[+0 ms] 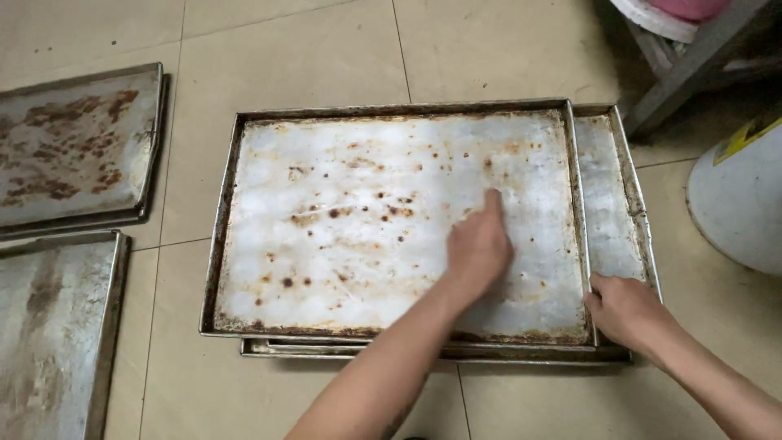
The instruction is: Preparing corn by rinsing and putting it in a pot on a stove, followed by scraping burnt residue off multiple baking trays.
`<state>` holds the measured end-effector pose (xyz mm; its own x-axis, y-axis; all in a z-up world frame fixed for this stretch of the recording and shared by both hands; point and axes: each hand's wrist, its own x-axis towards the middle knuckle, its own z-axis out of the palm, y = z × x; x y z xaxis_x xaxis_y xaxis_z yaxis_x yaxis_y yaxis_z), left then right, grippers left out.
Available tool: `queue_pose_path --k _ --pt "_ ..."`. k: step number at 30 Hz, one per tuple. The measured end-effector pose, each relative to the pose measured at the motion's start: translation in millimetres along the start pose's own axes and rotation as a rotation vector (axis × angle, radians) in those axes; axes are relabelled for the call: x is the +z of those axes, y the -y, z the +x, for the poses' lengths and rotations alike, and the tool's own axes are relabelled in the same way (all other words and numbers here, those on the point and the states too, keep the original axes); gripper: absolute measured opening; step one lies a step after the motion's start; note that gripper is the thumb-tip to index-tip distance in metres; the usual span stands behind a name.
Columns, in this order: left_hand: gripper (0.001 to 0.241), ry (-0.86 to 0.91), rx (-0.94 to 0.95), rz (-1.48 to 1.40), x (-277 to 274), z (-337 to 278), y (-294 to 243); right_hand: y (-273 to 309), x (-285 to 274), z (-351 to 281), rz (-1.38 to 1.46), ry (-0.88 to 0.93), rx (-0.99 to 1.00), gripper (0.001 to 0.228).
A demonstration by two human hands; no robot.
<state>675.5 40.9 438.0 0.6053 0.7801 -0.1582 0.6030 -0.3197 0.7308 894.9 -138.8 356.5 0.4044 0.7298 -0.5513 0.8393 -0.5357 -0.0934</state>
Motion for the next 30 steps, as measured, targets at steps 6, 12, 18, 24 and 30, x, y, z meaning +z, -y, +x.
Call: queue_pose_path --k 6,12,18,24,30 --pt "0.065 0.043 -0.066 0.297 -91.3 15.1 82.6 3.1 -4.3 -4.5 -0.002 0.015 0.023 0.031" --pt "0.071 -0.51 -0.521 0.305 -313.1 -12.2 320.6 9.4 -10.3 -4.4 -0.021 0.069 0.062 0.033" --pt "0.033 -0.412 -0.409 0.148 -176.5 86.9 240.3 13.9 -17.5 -8.3 -0.027 0.086 0.071 0.034" --pt "0.06 0.044 0.104 0.272 -24.8 50.8 40.0 5.1 -4.1 -1.1 -0.029 0.046 0.053 0.033" --pt "0.083 -0.163 -0.367 0.015 -180.5 37.2 125.4 -3.6 7.7 6.7 -0.07 0.068 0.092 0.032"
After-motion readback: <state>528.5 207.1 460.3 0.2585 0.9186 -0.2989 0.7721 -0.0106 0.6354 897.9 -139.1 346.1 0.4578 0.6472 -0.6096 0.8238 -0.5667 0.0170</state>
